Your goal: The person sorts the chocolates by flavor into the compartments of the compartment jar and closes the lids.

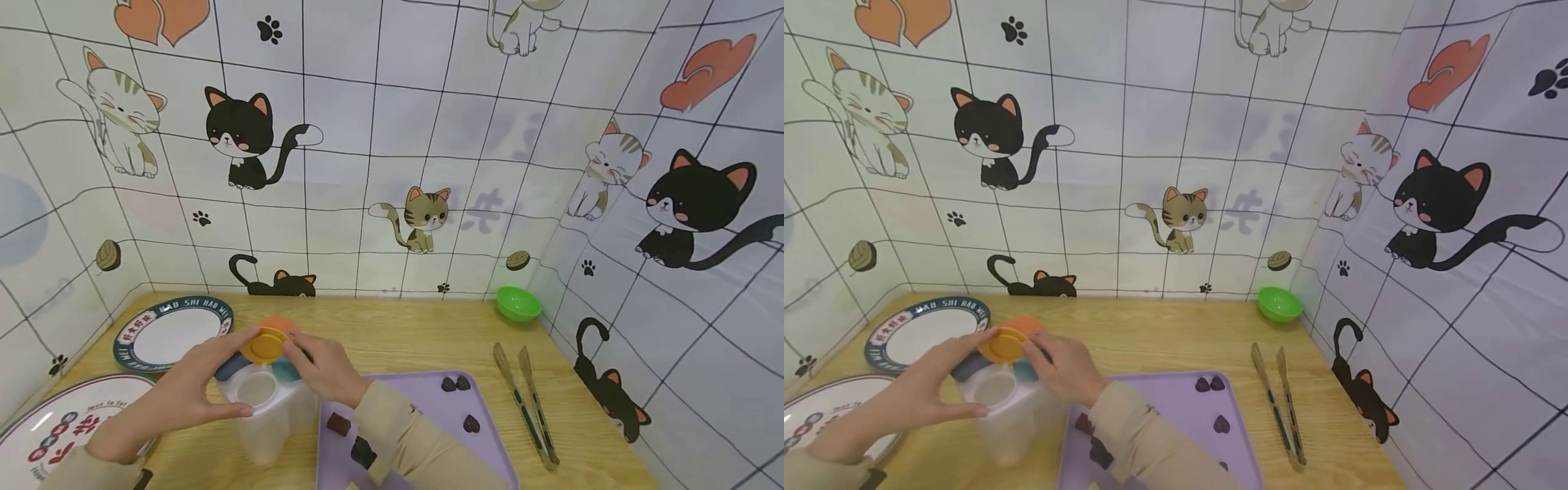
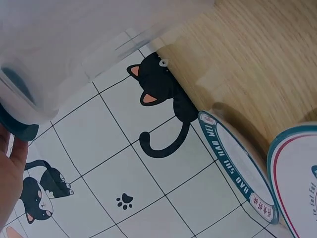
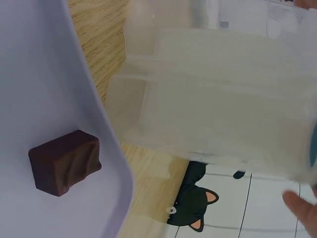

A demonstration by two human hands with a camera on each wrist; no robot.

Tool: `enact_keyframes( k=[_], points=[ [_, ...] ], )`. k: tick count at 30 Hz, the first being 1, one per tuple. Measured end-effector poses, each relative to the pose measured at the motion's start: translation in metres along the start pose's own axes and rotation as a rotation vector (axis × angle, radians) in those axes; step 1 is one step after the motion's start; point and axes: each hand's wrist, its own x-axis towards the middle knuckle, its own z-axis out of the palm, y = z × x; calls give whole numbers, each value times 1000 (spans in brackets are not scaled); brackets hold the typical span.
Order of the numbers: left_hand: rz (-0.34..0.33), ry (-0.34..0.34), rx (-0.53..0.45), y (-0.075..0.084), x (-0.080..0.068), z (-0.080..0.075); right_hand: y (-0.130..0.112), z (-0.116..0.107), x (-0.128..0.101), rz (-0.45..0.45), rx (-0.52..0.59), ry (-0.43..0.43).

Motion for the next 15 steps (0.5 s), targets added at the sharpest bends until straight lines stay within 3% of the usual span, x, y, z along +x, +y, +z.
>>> enact_keyframes(
  k=[4,7,10,15],
  points=[
    [2,4,66,3,-1,-1,13,-17,-10,103,288,-107],
    [-31,3,105,3,-2,0,35,-39,-31,201,331,-83],
    [-48,9,106,4,3,3,66,-76,-68,335,129,-18],
    [-78,49,73,4,7,10,118,-142,-145,607,-317,46]
  ],
)
